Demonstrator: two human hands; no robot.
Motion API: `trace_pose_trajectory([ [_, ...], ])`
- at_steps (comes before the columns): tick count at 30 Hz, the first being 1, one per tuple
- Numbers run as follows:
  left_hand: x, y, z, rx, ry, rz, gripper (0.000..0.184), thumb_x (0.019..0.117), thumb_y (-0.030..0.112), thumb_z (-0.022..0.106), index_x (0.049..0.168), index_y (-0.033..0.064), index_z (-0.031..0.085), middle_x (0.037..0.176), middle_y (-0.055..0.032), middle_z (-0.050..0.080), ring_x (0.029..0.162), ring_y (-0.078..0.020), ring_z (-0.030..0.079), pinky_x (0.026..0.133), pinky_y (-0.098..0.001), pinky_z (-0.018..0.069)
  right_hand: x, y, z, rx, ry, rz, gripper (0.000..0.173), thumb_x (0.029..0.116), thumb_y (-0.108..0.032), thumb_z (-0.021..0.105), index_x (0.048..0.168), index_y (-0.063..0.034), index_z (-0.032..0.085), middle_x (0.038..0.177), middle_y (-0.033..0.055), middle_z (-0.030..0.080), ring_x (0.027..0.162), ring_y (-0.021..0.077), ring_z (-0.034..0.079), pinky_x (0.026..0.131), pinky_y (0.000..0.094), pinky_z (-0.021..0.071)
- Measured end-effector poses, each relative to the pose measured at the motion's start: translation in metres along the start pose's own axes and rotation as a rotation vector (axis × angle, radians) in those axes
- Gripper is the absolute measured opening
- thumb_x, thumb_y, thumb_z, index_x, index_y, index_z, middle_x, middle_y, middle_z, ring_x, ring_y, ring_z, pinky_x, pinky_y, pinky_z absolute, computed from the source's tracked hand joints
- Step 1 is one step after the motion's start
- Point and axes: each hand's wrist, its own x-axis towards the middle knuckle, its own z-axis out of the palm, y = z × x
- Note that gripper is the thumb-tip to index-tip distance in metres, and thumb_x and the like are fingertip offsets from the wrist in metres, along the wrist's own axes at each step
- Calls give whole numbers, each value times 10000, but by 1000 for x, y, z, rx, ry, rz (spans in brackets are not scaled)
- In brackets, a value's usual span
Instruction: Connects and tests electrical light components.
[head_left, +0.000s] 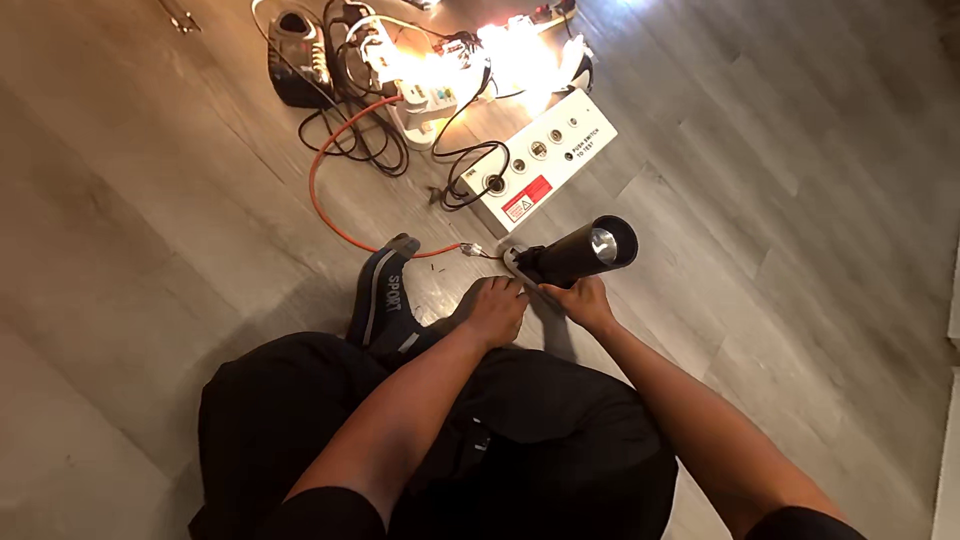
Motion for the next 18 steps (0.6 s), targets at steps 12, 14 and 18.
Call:
trace_pose_trajectory([
  [12, 3, -1, 1, 32, 9, -101, 289, 995, 252, 550, 1175, 76, 693, 1316, -140, 627, 1307, -335, 522, 1104, -549, 373, 11, 6, 4, -165, 8, -105, 621, 765, -411, 899, 1193, -30, 658, 1119, 198, 693, 1054, 351, 680, 917, 616, 531],
  [14, 5, -2, 0, 12, 64, -127, 290, 986, 246, 564, 1174, 74, 701, 1242, -143, 652, 1232, -334, 569, 1066, -534, 412, 12, 9, 3, -150, 15, -181, 601, 761, -394, 902, 1171, -21, 669, 1120, 198, 693, 1073, 354, 672, 937, 609, 519],
  [18, 5, -7, 1, -84, 222, -172, 291, 963, 232, 620, 1181, 60, 704, 1176, -162, 670, 1150, -363, 610, 975, -553, 481, 10, 10, -27, 69, -173, -81, 606, 785, -150, 818, 1342, -63, 595, 1337, 169, 610, 1246, 294, 588, 1047, 555, 481],
])
